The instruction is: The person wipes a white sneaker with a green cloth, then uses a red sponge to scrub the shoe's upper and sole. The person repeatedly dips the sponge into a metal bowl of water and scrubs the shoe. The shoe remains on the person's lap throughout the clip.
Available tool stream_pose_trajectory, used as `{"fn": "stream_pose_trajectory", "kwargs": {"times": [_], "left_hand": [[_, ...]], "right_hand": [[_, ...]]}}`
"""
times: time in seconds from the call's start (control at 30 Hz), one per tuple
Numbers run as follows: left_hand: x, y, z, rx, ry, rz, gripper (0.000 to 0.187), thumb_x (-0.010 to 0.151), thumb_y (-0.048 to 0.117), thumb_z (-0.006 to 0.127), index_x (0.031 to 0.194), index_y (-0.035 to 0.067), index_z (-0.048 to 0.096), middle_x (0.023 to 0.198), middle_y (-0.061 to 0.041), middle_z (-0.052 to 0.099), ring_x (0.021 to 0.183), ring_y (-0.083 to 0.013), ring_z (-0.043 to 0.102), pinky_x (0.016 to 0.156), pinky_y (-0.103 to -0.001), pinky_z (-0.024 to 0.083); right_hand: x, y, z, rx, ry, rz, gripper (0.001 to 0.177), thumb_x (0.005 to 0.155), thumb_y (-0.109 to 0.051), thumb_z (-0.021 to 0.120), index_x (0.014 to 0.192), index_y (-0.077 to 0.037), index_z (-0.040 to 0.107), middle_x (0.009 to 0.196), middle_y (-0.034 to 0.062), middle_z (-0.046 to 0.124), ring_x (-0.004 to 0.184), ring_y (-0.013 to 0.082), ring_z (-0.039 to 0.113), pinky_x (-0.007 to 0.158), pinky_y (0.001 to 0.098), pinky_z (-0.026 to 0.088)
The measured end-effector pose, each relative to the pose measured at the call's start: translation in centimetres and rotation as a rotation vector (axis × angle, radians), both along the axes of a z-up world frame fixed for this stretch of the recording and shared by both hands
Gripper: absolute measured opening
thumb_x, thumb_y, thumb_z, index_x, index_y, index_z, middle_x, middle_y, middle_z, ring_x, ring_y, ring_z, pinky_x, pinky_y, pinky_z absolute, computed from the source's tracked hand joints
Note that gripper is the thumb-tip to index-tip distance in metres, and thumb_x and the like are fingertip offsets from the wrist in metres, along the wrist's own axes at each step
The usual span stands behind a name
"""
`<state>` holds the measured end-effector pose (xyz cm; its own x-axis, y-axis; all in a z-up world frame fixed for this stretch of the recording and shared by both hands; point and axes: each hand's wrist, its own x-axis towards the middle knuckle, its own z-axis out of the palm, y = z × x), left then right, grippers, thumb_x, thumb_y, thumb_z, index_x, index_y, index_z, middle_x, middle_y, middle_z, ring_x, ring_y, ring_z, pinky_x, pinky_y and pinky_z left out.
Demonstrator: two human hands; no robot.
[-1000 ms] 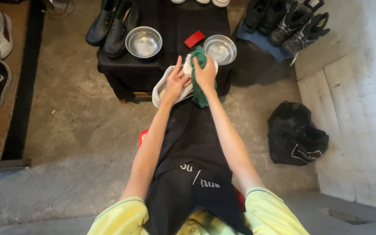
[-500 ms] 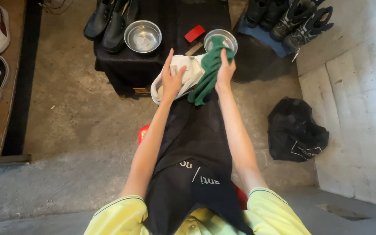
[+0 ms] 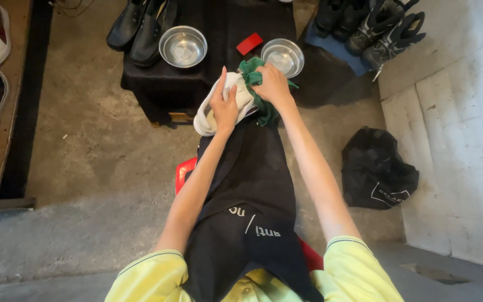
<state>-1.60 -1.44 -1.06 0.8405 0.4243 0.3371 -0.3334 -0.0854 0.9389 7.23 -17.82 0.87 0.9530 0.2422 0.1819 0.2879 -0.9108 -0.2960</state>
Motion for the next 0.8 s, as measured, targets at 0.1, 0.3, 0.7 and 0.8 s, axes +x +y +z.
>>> {"fn": "stream_pose_trajectory", "kwargs": {"times": [0.1,0.3,0.7,0.8], "left_hand": [[-0.5,0.0,0.8,-0.038,0.008,-0.005,0.059,0.097,-0.001,0.071,0.150,0.021,0.058,0.147,-0.008,0.062,0.139,-0.0224,0.056,0.121,-0.040,0.041],[-0.6,1.2,2.0,-0.103,0.012,-0.166,0.058,0.101,0.007,0.063,0.156,0.012,0.045,0.159,-0.012,0.049,0.150,-0.0251,0.044,0.122,-0.037,0.038],[1.8,0.2,-3.5,-0.083,0.012,-0.099,0.066,0.097,0.002,0.074,0.155,0.025,0.050,0.148,-0.011,0.061,0.142,-0.0242,0.050,0.120,-0.039,0.042],[1.2,0.3,-1.4,-0.107,0.010,-0.084,0.065,0.097,0.001,0.074,0.154,0.025,0.052,0.148,-0.010,0.061,0.142,-0.0220,0.050,0.121,-0.037,0.041]], "right_hand": [[0.1,-0.8,0.7,-0.064,-0.045,-0.018,0.045,0.073,-0.033,0.088,0.109,-0.014,0.070,0.104,0.0101,0.062,0.099,0.0410,0.070,0.085,0.0557,0.058],[0.5,-2.4,2.1,0.405,-0.105,-0.073,0.049,0.095,-0.046,0.075,0.116,-0.002,0.065,0.117,0.0123,0.062,0.113,0.0283,0.059,0.099,0.0373,0.045],[-0.2,-0.4,-0.7,0.210,-0.074,-0.138,0.057,0.074,-0.065,0.088,0.104,-0.019,0.071,0.118,0.0072,0.059,0.109,0.0399,0.067,0.091,0.0526,0.057],[-0.4,0.1,-0.1,0.174,-0.097,-0.212,0.052,0.075,-0.060,0.088,0.102,-0.020,0.070,0.108,0.0027,0.060,0.104,0.0348,0.069,0.086,0.0495,0.059]]}}
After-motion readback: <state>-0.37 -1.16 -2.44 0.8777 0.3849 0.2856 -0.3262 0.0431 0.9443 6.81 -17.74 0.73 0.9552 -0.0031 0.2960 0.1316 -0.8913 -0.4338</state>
